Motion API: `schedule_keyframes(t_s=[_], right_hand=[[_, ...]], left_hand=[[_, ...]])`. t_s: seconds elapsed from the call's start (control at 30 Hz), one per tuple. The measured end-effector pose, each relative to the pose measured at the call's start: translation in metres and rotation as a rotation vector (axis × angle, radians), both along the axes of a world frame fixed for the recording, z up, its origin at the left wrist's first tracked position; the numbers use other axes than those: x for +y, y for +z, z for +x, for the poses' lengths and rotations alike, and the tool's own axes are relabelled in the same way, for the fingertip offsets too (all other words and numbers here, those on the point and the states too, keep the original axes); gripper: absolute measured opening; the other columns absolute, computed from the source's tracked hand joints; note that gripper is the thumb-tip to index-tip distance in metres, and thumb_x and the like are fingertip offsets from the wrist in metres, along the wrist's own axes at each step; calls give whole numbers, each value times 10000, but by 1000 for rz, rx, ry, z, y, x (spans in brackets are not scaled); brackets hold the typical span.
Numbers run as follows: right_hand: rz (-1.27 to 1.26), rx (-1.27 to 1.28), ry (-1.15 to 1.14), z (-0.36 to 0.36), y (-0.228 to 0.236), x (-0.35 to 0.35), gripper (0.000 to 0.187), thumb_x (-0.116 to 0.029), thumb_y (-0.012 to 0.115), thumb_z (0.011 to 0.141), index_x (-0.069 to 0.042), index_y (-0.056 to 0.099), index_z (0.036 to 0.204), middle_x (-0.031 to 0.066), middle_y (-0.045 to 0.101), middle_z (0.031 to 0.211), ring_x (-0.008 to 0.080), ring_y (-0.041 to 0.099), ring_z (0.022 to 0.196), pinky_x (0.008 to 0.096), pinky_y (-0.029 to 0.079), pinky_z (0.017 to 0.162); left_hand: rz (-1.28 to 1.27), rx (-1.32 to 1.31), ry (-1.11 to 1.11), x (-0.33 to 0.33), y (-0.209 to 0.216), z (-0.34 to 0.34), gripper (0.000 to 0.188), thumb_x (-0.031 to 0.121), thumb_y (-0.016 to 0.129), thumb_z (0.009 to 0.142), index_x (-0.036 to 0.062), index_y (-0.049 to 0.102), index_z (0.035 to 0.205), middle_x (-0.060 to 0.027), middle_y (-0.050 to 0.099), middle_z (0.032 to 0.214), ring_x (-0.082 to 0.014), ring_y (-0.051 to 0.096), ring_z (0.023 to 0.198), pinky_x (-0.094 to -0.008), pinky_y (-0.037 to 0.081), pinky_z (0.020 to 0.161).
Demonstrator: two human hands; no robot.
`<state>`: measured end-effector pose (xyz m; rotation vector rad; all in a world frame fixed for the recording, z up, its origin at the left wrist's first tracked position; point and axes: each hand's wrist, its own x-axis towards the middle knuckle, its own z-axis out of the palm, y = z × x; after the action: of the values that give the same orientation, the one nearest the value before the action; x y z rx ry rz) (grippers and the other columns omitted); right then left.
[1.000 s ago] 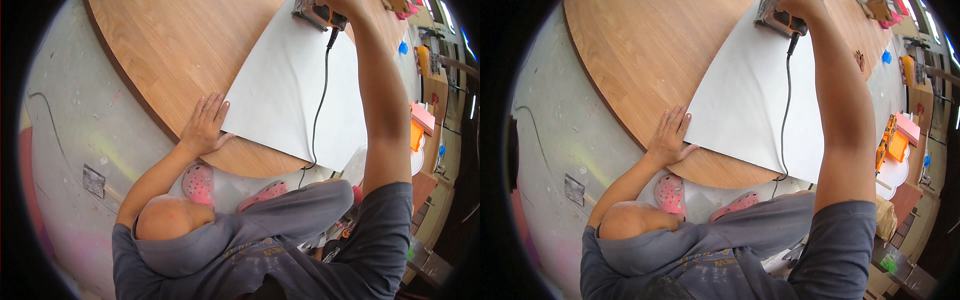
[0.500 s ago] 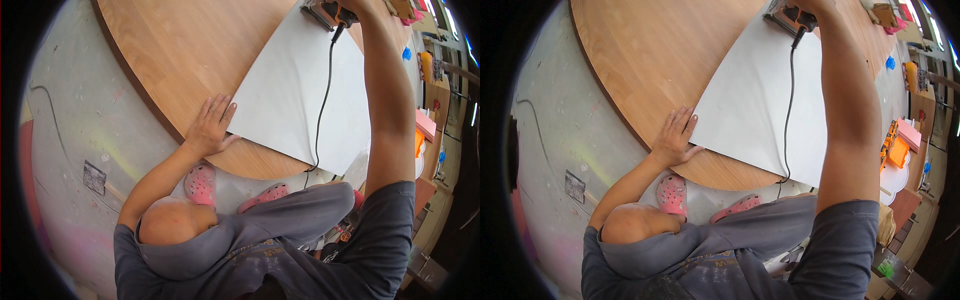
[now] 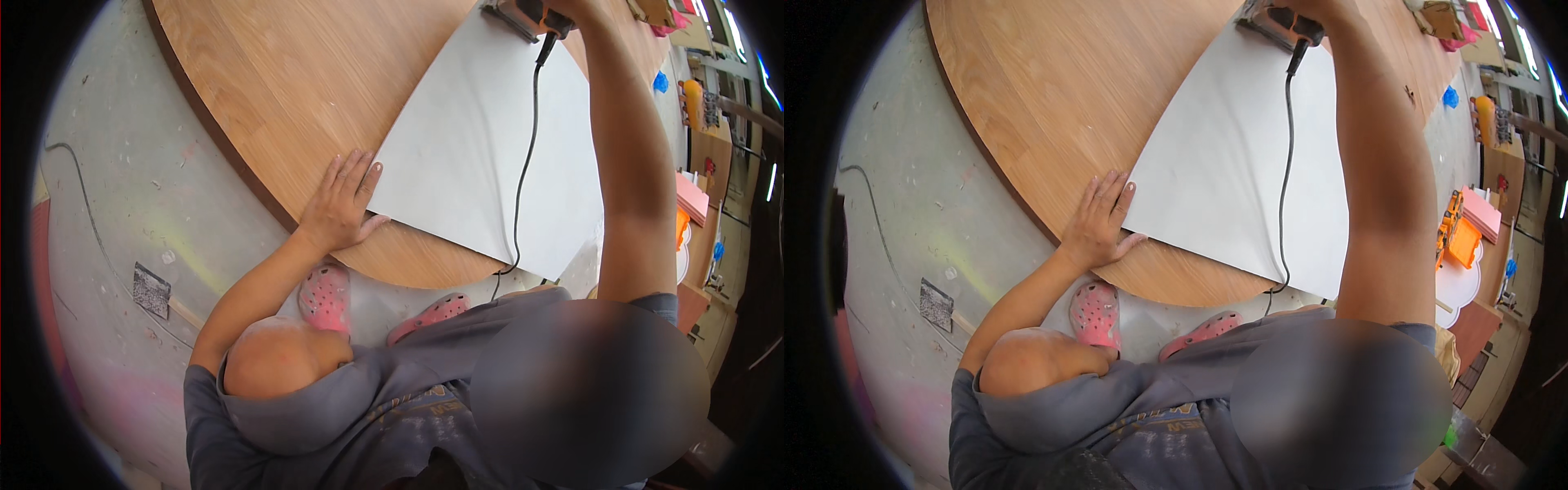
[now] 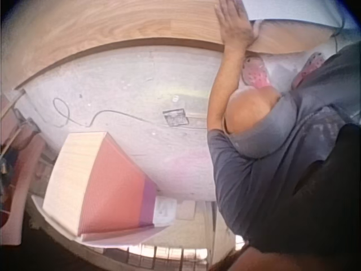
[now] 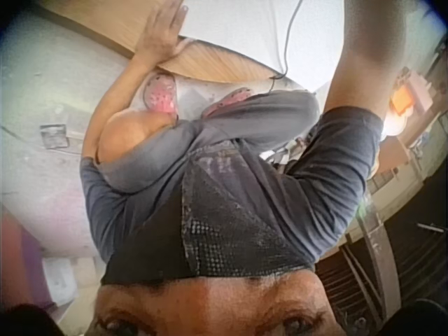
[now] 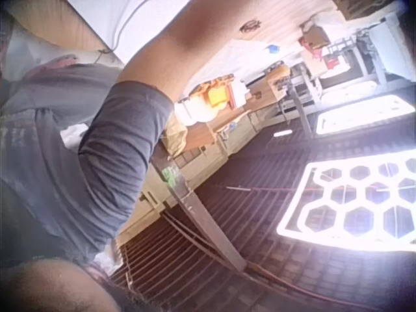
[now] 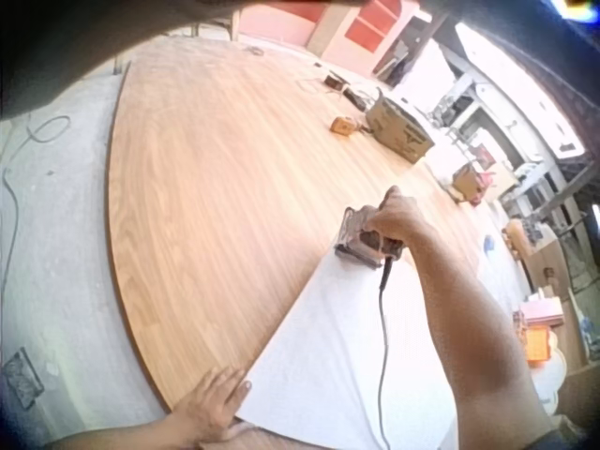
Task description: Sanding a white board using a power sander.
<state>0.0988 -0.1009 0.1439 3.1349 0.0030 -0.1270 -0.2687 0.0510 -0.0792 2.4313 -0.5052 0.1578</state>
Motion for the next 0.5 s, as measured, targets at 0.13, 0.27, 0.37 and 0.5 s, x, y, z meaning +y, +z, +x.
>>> schedule_keyframes(t_s=[0.13, 0.27, 0.37, 0.5], right_hand=[[-96, 79, 124, -42, -6, 14, 625, -256, 785, 704, -5, 531, 1217, 288, 588, 1162, 336, 643, 1045, 411, 556, 845], [-83, 33, 316, -109, -24, 1, 646, -269, 734, 698, -140, 545, 1303, 260, 529, 1248, 398, 614, 1072, 431, 569, 826], [-83, 6, 485, -165, -40, -3, 638, -252, 755, 706, -131, 527, 1290, 255, 530, 1199, 427, 594, 1039, 477, 564, 802], [6, 121, 573, -242, -48, -5, 612, -197, 761, 719, -133, 511, 1274, 259, 484, 1241, 451, 577, 1020, 497, 566, 768]], left_hand=[[-2, -2, 26, 4, -3, -2, 1018, 476, 745, 797, -89, 251, 1484, -271, 322, 1519, -415, 306, 1426, -529, 234, 1172], [-11, -5, 106, 3, -4, -1, 1102, 529, 755, 762, -116, 224, 1480, -270, 328, 1513, -409, 283, 1437, -506, 212, 1186], [1, -12, 172, 4, -3, -2, 1160, 570, 772, 715, -132, 234, 1466, -283, 335, 1500, -408, 277, 1439, -498, 199, 1193], [10, -94, 275, 3, -7, -2, 1241, 619, 790, 653, -137, 231, 1463, -312, 328, 1487, -432, 275, 1432, -511, 207, 1187]])
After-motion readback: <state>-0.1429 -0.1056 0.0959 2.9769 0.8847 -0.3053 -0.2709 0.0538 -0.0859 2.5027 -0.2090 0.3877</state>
